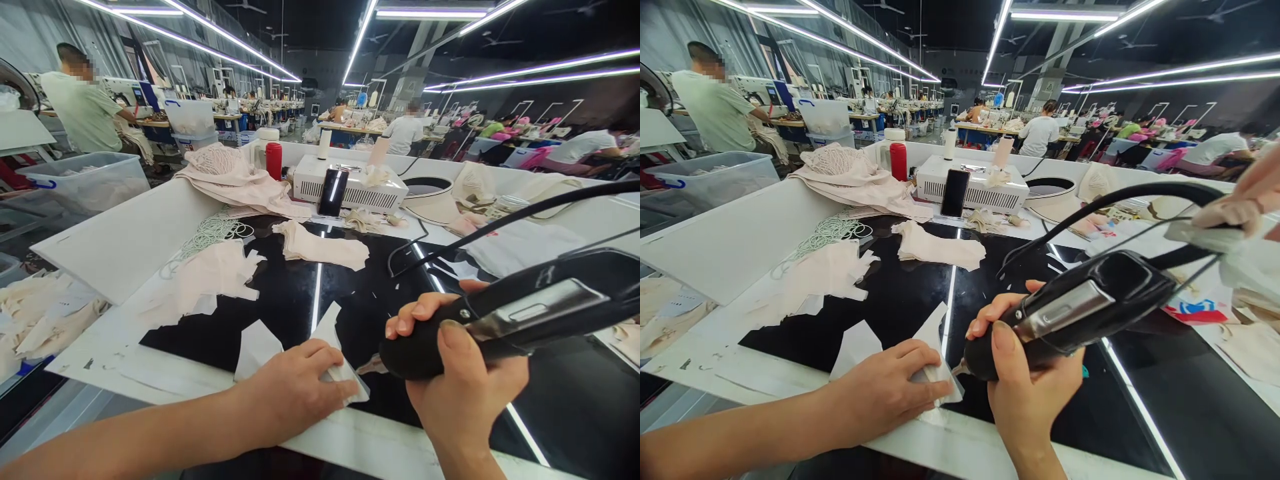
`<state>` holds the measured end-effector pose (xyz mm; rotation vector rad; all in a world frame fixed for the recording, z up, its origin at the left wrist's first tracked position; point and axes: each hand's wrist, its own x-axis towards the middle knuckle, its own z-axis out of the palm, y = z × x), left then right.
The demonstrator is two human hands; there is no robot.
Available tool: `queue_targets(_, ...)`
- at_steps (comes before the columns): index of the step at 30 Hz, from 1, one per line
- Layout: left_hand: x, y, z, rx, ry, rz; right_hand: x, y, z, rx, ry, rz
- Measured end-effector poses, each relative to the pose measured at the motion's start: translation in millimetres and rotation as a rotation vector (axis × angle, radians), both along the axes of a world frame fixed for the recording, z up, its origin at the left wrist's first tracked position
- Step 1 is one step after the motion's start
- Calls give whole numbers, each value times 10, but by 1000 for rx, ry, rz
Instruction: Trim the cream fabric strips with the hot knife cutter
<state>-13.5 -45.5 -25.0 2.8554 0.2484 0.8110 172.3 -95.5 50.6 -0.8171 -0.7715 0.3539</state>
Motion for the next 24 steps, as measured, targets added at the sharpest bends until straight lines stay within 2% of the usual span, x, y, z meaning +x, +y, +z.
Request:
queue_targets(15,5,4,1,33,-34,16,-27,49,-41,-13,-16,11)
queue_targets(24,2,-7,-13,13,-28,26,-17,88,1,17,14,-6)
